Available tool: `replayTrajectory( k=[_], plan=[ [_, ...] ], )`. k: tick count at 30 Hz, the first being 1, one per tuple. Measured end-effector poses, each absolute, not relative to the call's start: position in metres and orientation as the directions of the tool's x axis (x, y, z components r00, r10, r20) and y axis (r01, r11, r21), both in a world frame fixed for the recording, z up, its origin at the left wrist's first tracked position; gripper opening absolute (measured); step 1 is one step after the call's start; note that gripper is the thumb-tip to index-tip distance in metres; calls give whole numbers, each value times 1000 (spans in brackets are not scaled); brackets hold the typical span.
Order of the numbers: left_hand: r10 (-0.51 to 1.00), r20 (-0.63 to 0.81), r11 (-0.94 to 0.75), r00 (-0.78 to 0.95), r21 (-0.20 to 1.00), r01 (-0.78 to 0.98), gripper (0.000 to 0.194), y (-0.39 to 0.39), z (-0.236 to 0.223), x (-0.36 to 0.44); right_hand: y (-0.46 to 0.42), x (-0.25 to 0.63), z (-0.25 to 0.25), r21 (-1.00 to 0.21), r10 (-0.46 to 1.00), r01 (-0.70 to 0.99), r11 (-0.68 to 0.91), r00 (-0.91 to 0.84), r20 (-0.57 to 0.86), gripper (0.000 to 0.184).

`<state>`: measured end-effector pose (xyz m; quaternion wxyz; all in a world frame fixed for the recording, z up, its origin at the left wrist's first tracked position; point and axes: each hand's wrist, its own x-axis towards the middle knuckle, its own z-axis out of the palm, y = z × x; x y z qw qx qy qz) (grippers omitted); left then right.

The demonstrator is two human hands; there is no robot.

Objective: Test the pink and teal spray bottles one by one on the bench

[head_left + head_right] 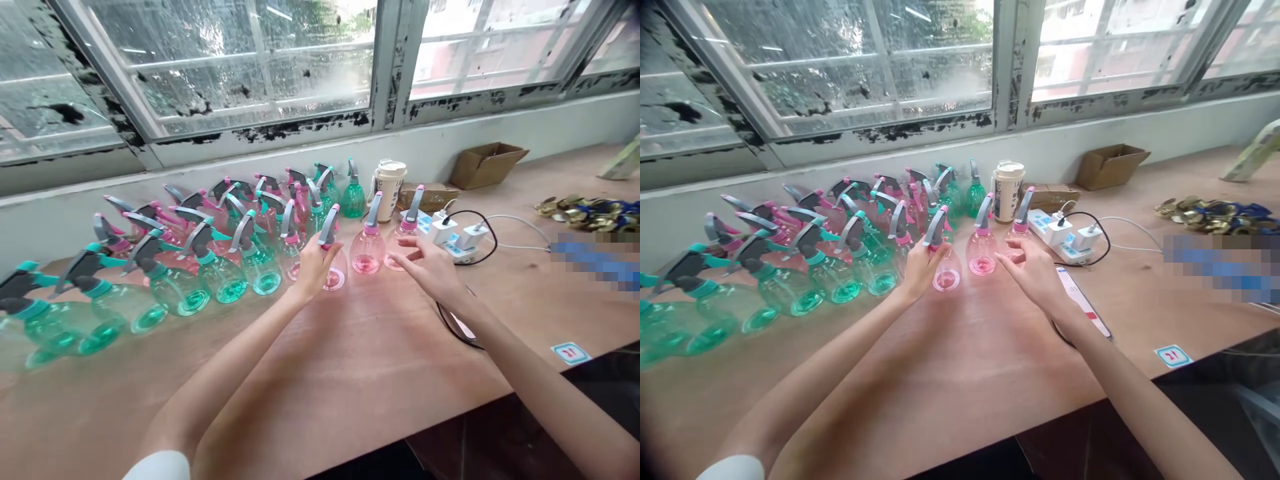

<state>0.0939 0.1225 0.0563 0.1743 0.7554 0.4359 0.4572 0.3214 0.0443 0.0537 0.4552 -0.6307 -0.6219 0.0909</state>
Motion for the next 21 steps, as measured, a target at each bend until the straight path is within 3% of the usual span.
replayTrajectory(
  k=[9, 16, 21],
  plan=[
    [843, 505, -519, 185, 673, 527, 22, 149, 62, 106, 89, 307, 40, -625, 891, 762, 171, 152, 428, 75],
    [848, 494, -516, 194, 684, 515, 31, 154, 67, 107, 99, 293, 37, -624, 906, 770, 135, 159, 392, 74],
    [825, 521, -549, 218, 649, 526, 50, 126, 68, 97, 101, 290, 38, -594, 911, 799, 95, 170, 375, 63]
  ],
)
